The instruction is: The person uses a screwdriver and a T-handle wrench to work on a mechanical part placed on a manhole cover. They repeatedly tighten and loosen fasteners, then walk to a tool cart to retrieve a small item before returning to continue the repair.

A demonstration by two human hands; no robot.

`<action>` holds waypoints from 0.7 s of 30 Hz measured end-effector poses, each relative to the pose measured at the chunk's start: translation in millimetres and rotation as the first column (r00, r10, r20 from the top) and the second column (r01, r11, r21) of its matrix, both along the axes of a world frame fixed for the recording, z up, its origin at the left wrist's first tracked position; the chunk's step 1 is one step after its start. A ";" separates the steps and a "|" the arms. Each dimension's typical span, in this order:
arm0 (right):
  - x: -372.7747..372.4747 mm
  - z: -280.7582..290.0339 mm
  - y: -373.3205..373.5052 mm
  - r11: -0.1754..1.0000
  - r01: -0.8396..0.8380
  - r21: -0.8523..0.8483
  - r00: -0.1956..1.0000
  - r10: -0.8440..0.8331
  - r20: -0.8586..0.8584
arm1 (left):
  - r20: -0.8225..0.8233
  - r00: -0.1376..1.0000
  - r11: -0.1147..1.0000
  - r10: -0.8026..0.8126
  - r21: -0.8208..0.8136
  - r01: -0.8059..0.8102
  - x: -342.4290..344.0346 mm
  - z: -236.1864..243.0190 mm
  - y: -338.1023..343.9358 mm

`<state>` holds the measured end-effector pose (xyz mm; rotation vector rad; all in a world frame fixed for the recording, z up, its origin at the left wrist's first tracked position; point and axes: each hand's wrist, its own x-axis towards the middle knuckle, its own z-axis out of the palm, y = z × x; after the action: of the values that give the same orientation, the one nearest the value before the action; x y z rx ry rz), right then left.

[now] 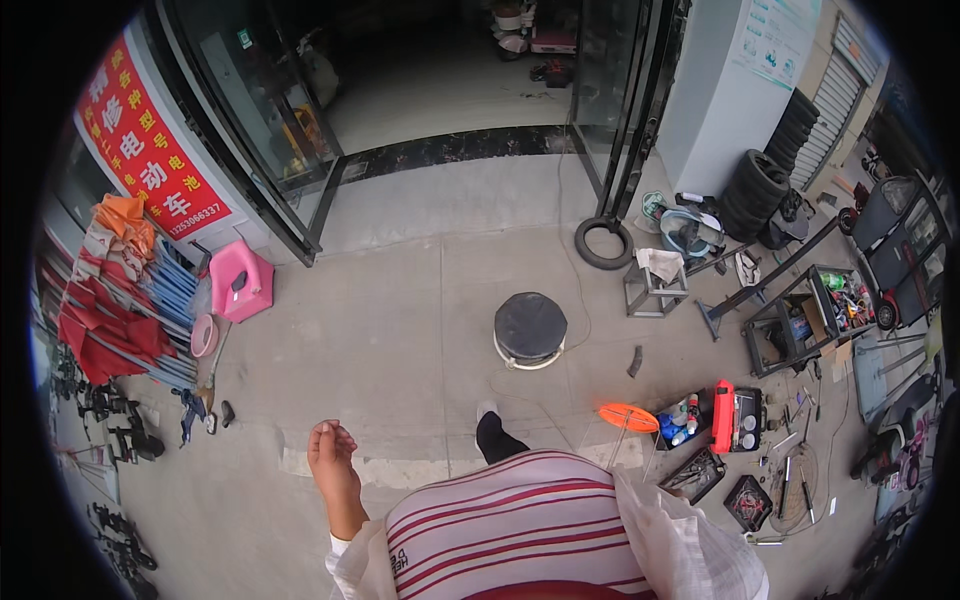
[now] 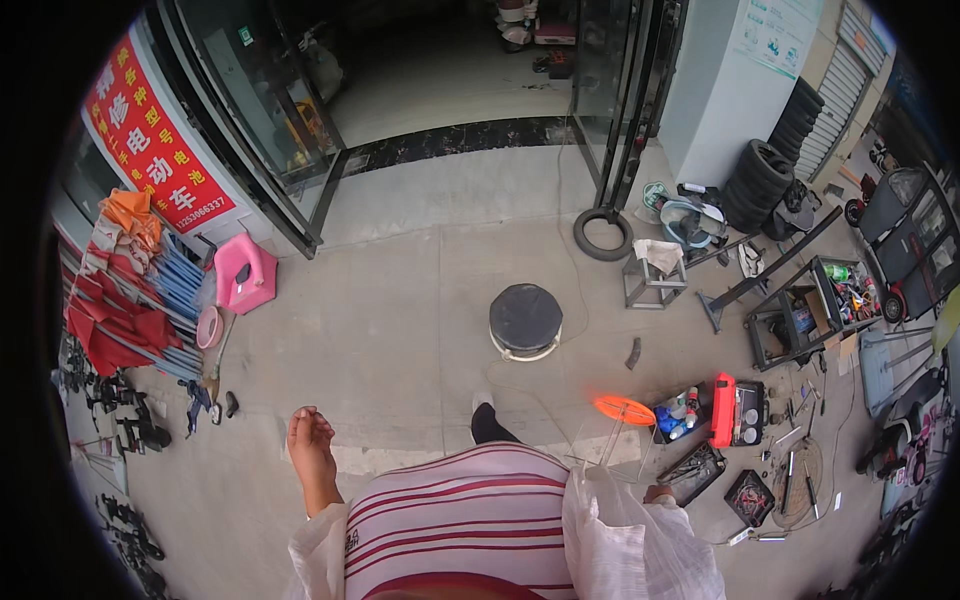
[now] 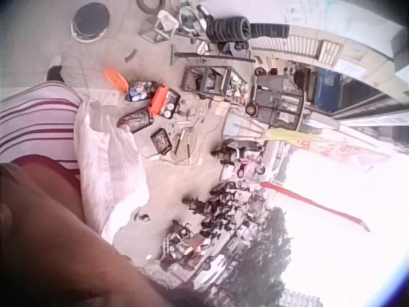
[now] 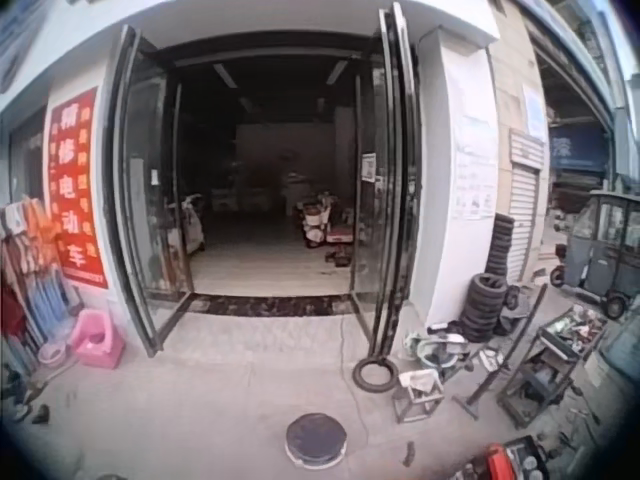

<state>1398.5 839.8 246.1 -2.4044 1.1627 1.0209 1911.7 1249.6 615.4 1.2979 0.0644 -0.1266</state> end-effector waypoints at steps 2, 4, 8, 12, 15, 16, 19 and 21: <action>103.0 -29.2 2.0 0.987 -0.068 0.143 0.997 0.064 0.035 | -0.029 0.999 0.998 -0.017 0.057 0.018 58.0 0.3 -13.2; 173.1 -53.5 -22.3 0.964 -0.196 0.179 0.980 0.196 0.018 | -0.074 0.995 0.998 -0.063 0.013 0.064 129.0 -5.4 -42.1; 379.6 -59.5 -98.6 0.985 -0.148 0.088 0.965 0.124 0.232 | -0.142 0.990 1.000 0.017 -0.013 -0.019 250.6 -0.5 -43.9; 673.3 48.5 -165.5 0.936 0.203 0.287 0.577 -0.351 0.737 | -0.129 0.971 0.980 0.200 0.019 -0.200 369.0 1.1 -70.1; 820.7 110.9 -212.0 0.860 0.223 0.459 0.421 -0.509 0.751 | -0.232 0.931 0.958 0.282 0.017 -0.286 470.6 -29.7 -101.6; 853.7 111.6 -232.6 0.851 0.222 0.476 0.400 -0.524 0.751 | -0.285 0.922 0.961 0.263 -0.005 -0.276 509.1 -42.3 -113.7; 938.1 108.6 -266.6 0.790 0.293 0.538 0.361 -0.613 0.703 | -0.316 0.925 0.971 0.209 -0.041 -0.233 640.0 -68.8 -163.1; 944.6 84.7 -278.9 0.770 0.396 0.500 0.435 -0.637 0.637 | -0.294 0.930 0.972 0.221 -0.012 -0.235 728.2 -52.7 -223.0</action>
<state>2343.1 560.8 330.9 -1.6915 1.1604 -0.1254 2639.9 1026.6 562.7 1.2069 0.4615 -0.1186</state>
